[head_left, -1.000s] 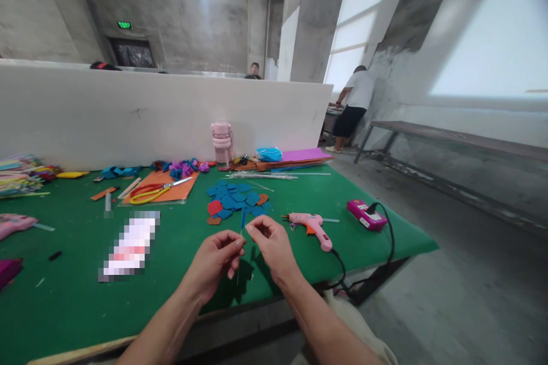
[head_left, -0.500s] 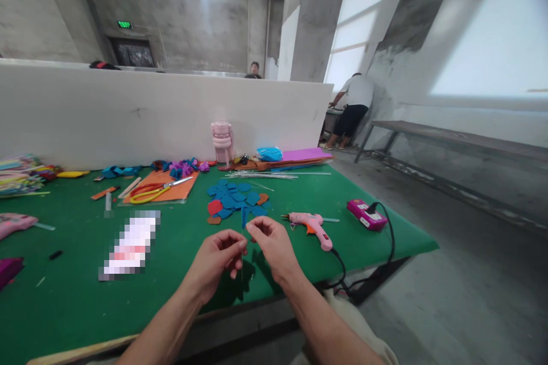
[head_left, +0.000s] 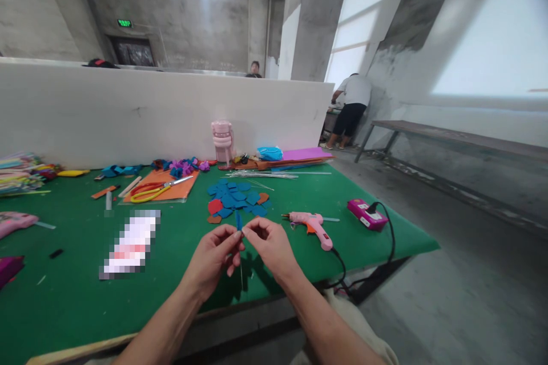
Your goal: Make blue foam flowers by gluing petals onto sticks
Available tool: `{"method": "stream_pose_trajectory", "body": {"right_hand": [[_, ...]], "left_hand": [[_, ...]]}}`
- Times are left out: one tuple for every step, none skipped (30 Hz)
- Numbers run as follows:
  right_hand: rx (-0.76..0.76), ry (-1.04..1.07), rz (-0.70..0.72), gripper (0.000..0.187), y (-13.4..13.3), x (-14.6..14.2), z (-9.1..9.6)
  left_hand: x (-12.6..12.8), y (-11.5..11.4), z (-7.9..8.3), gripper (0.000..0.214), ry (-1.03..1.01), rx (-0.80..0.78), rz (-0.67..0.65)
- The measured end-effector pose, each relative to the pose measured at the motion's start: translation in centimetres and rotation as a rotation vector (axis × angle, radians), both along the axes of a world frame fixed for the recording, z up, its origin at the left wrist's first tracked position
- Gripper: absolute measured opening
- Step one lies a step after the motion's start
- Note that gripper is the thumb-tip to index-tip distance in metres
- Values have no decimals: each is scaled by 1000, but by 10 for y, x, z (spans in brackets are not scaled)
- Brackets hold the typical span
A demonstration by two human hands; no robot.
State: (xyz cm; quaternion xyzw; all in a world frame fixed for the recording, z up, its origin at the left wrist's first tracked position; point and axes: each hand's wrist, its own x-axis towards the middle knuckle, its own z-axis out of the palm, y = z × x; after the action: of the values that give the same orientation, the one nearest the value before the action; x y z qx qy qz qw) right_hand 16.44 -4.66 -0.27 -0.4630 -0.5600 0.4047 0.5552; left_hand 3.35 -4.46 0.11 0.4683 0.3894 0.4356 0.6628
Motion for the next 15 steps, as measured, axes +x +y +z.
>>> {"method": "stream_pose_trajectory", "body": {"right_hand": [[1, -13, -5, 15, 0, 0, 0], [-3, -17, -10, 15, 0, -1, 0], [-7, -14, -12, 15, -1, -2, -1], [-12, -6, -12, 15, -1, -2, -1], [-16, 7, -10, 15, 0, -3, 0], [-18, 23, -8, 15, 0, -4, 0], [-20, 43, -8, 15, 0, -4, 1], [-23, 69, -8, 15, 0, -4, 1], [-29, 104, -7, 15, 0, -3, 3], [-36, 143, 2, 15, 0, -2, 4], [-46, 177, 29, 15, -1, -1, 6], [-58, 200, 82, 15, -3, 1, 8], [-72, 207, 158, 14, -5, 2, 10], [-87, 198, 250, 14, -8, 4, 12], [-101, 172, 353, 14, -12, 5, 14]], "left_hand": [[0, 0, 0, 24, 9, 5, 13], [0, 0, 0, 24, 17, 13, 28], [1, 0, 1, 24, 25, 18, 39], [1, -1, 1, 24, 31, 21, 48], [1, -1, 1, 24, 35, 21, 52], [2, -1, 1, 24, 37, 20, 54], [2, -1, 1, 24, 39, 16, 59], [2, 0, 1, 25, 39, 11, 67], [1, 0, 1, 25, 38, 8, 77], [1, 1, 1, 26, 35, 7, 87], [0, 2, 1, 26, 33, 6, 96], [-1, 3, 1, 26, 31, 7, 105], [-2, 4, 1, 27, 30, 11, 114], [-3, 6, 1, 27, 27, 18, 124], [-4, 7, 1, 27, 24, 25, 135]]}}
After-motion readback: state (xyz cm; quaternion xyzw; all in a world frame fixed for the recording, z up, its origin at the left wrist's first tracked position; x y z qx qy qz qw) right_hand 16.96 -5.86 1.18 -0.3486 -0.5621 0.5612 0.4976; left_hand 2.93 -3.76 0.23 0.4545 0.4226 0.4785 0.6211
